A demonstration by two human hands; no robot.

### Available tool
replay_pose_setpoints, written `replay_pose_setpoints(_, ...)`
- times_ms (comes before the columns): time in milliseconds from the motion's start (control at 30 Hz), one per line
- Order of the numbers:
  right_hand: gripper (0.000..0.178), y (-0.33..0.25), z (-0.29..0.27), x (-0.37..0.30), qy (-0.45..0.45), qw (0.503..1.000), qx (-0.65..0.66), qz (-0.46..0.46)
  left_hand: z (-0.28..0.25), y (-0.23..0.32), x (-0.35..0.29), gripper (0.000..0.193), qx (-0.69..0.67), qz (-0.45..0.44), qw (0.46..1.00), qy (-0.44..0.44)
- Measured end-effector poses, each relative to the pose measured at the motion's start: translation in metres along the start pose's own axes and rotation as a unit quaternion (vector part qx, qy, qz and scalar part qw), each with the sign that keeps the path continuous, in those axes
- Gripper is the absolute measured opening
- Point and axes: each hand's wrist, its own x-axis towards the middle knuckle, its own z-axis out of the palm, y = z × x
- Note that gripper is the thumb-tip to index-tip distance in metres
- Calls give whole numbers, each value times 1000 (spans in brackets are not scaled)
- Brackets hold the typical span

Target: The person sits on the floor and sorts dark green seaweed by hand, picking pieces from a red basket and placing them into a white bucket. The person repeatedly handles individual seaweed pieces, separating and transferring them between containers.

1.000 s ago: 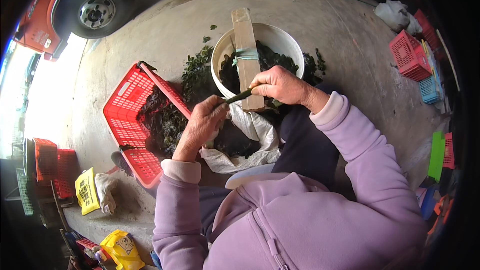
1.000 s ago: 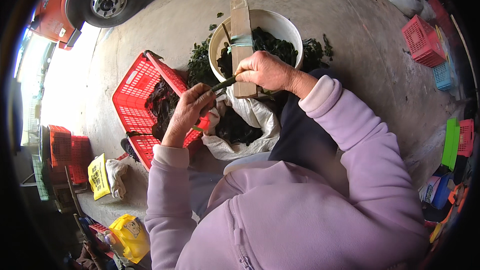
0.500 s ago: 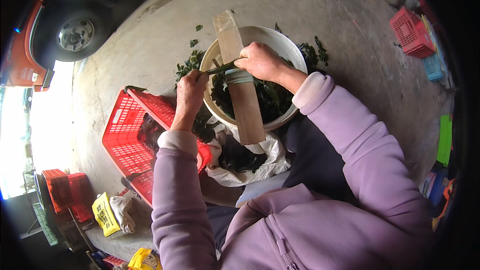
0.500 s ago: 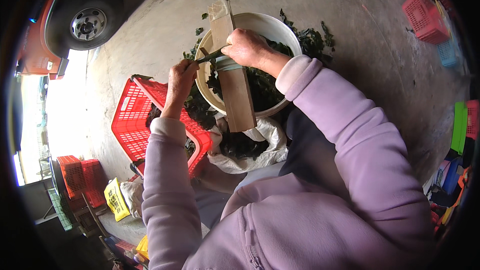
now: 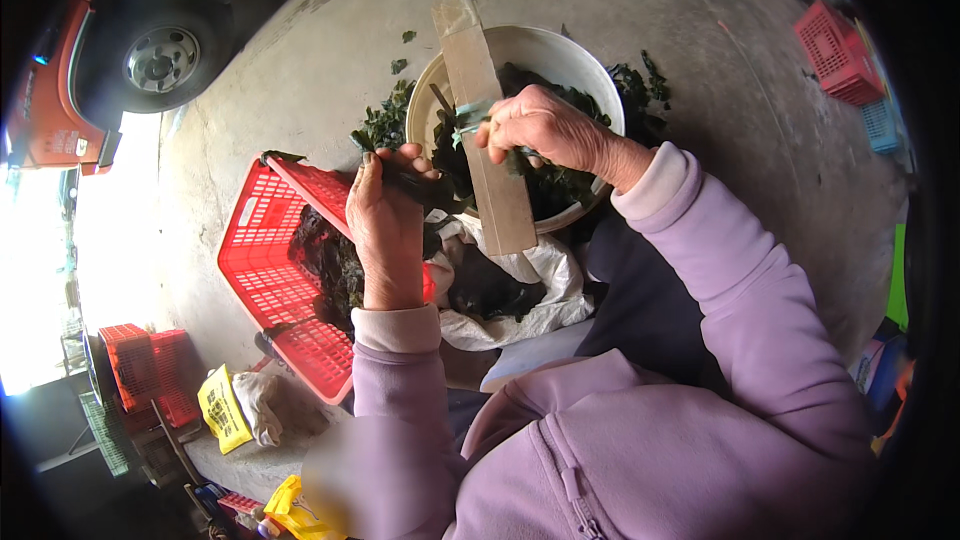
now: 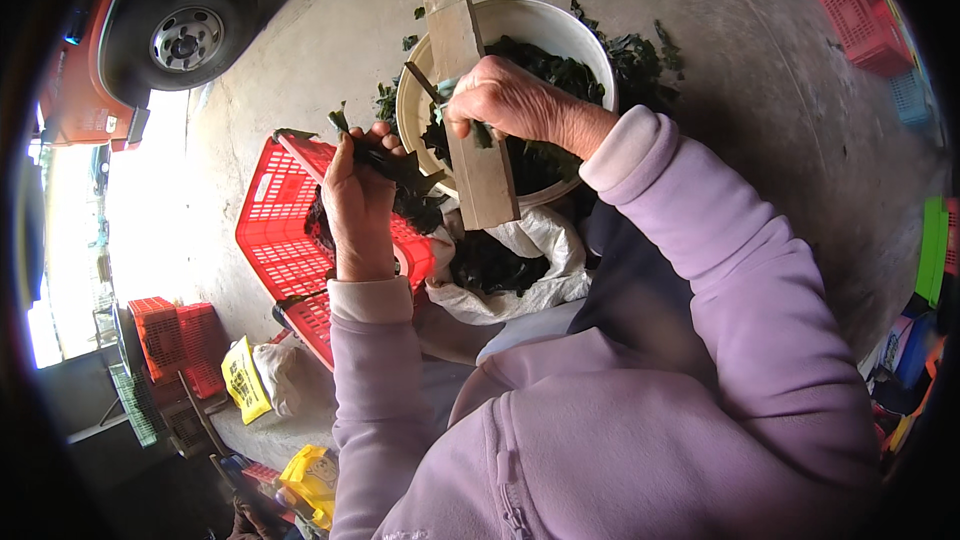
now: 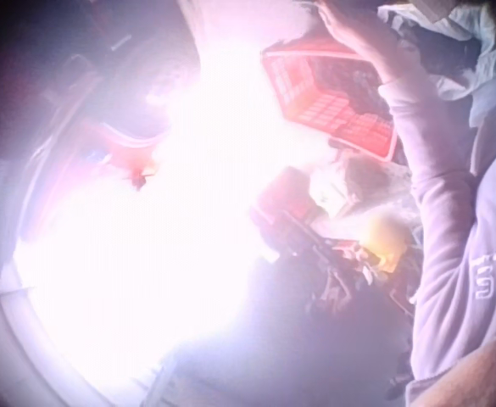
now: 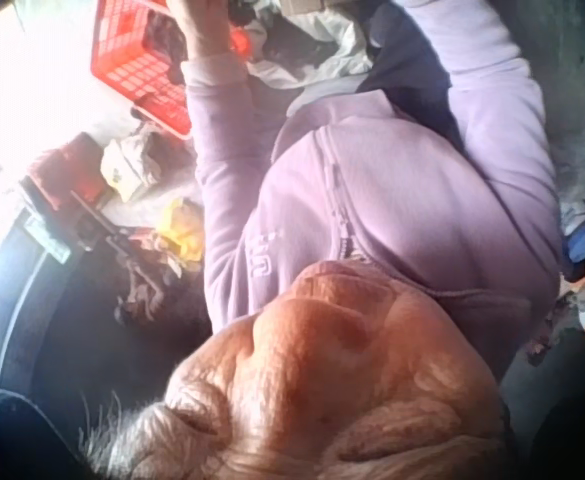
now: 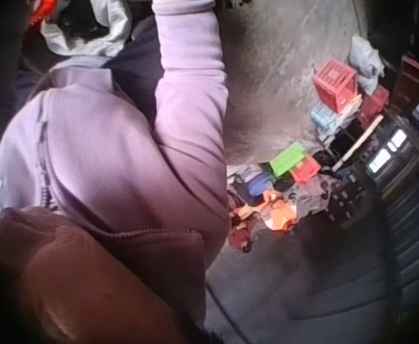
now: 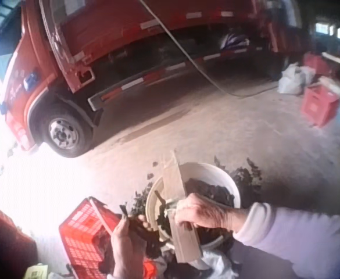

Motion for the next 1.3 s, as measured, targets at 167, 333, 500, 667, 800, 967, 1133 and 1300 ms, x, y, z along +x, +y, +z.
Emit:
replay_pose_setpoints(167, 40, -18, 19, 3, -27, 855, 393, 336, 27, -9, -3, 18, -21, 66, 997, -33)
replay_pose_setpoints(333, 9, 1, 11, 1, 24, 821, 424, 382, 23, -14, 1, 13, 274, 231, 932, 41)
replay_pose_setpoints(500, 20, 27, -9, 7, 84, 860, 308, 399, 18, -9, 18, 12, 388, 233, 888, 86)
replay_pose_setpoints(667, 67, 13, -1, 9, 8, 970, 75, 231, 34, -6, 12, 16, 230, 166, 954, 93)
replay_pose_setpoints(800, 40, -2, 13, 12, -32, 952, 170, 252, 46, -13, 6, 12, 204, 130, 966, 88)
replay_pose_setpoints(967, 15, 3, -4, 10, -19, 924, 205, 324, 31, -21, 4, 8, 300, 165, 938, 53)
replay_pose_setpoints(1133, 12, 16, -9, 13, 10, 865, 331, 377, 12, -15, 14, 11, 261, 65, 961, 62)
replay_pose_setpoints(1300, 14, 32, -1, 19, 93, 852, 363, 365, 11, -10, 28, 16, 249, 8, 968, -12)
